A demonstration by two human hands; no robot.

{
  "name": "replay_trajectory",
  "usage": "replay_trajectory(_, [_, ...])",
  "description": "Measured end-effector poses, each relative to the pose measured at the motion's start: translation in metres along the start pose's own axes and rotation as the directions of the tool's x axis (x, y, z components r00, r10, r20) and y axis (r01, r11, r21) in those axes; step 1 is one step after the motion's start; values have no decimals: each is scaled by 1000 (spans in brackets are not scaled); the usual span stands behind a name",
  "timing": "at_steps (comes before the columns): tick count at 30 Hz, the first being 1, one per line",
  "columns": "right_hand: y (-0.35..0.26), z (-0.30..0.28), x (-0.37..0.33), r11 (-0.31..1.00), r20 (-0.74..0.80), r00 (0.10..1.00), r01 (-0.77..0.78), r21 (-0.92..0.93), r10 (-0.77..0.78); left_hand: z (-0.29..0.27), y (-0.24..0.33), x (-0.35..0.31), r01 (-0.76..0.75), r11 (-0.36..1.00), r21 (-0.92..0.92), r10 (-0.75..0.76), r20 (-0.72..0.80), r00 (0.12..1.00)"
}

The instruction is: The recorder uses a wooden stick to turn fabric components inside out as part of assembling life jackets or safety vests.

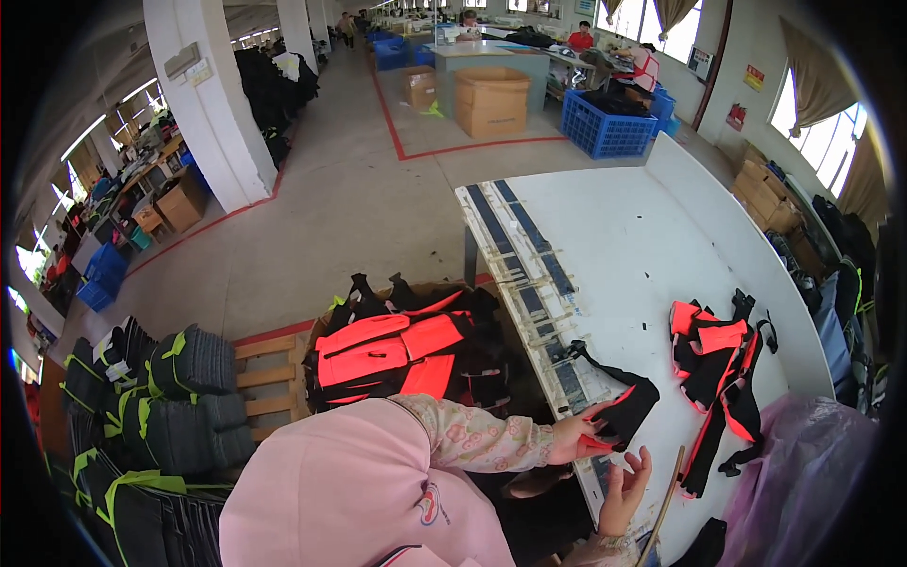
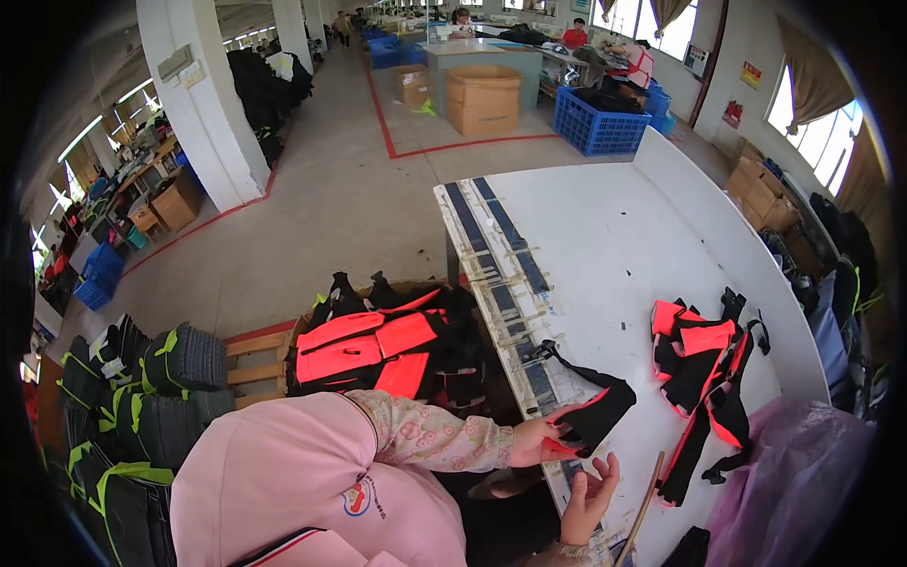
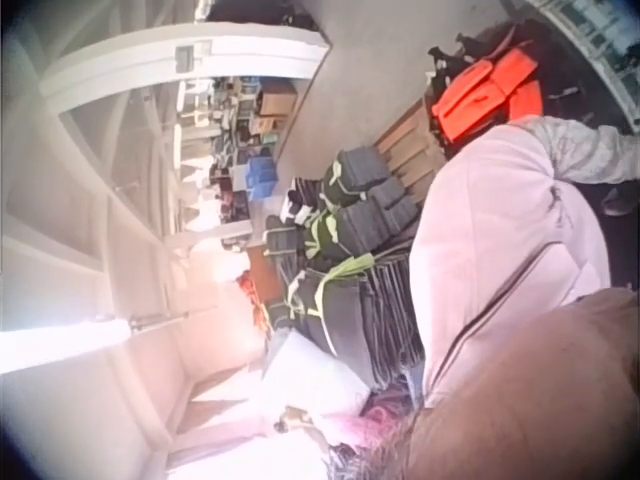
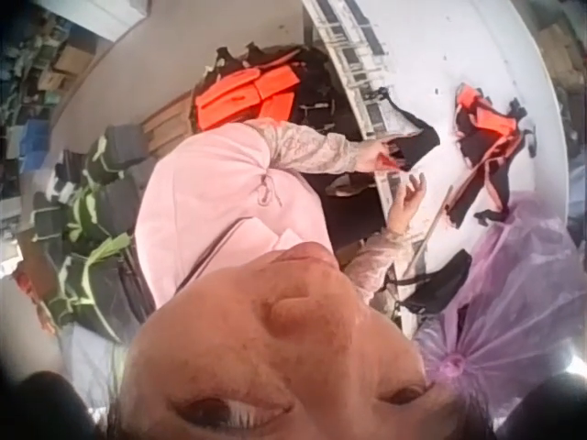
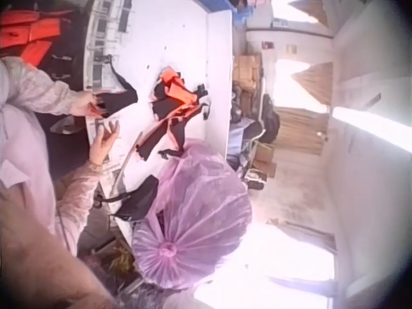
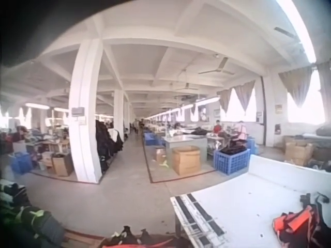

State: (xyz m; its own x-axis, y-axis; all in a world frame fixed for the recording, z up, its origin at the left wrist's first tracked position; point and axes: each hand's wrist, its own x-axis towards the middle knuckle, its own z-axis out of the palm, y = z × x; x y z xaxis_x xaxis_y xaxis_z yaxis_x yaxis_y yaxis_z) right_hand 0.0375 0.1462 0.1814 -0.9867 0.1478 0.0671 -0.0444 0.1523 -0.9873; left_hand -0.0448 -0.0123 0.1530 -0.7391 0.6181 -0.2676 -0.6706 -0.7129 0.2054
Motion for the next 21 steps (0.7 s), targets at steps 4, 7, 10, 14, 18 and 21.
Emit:
replay_trajectory(4, [10,30,-17,992,88,994,67,-109,-58,-40,-27,-19,111,924,365,-95,-61,994])
replay_trajectory(7, [14,37,-22,940,20,995,100,-326,-99,-51,-28,-17,67,669,741,-54,-41,998])
replay_trajectory(10, [17,38,-24,933,-5,994,100,-346,-109,-57,-23,-8,-158,210,965,192,118,974])
replay_trajectory(14, [18,38,-20,921,-103,984,95,-378,-144,-60,-15,3,-225,-75,971,236,237,942])
replay_trajectory(18, [2,35,-12,870,-202,962,63,-488,-183,-39,-17,6,-269,288,919,179,224,958])
replay_trajectory(21, [-25,30,-5,768,-263,899,116,-630,-351,-11,-14,4,-331,496,803,195,268,943])
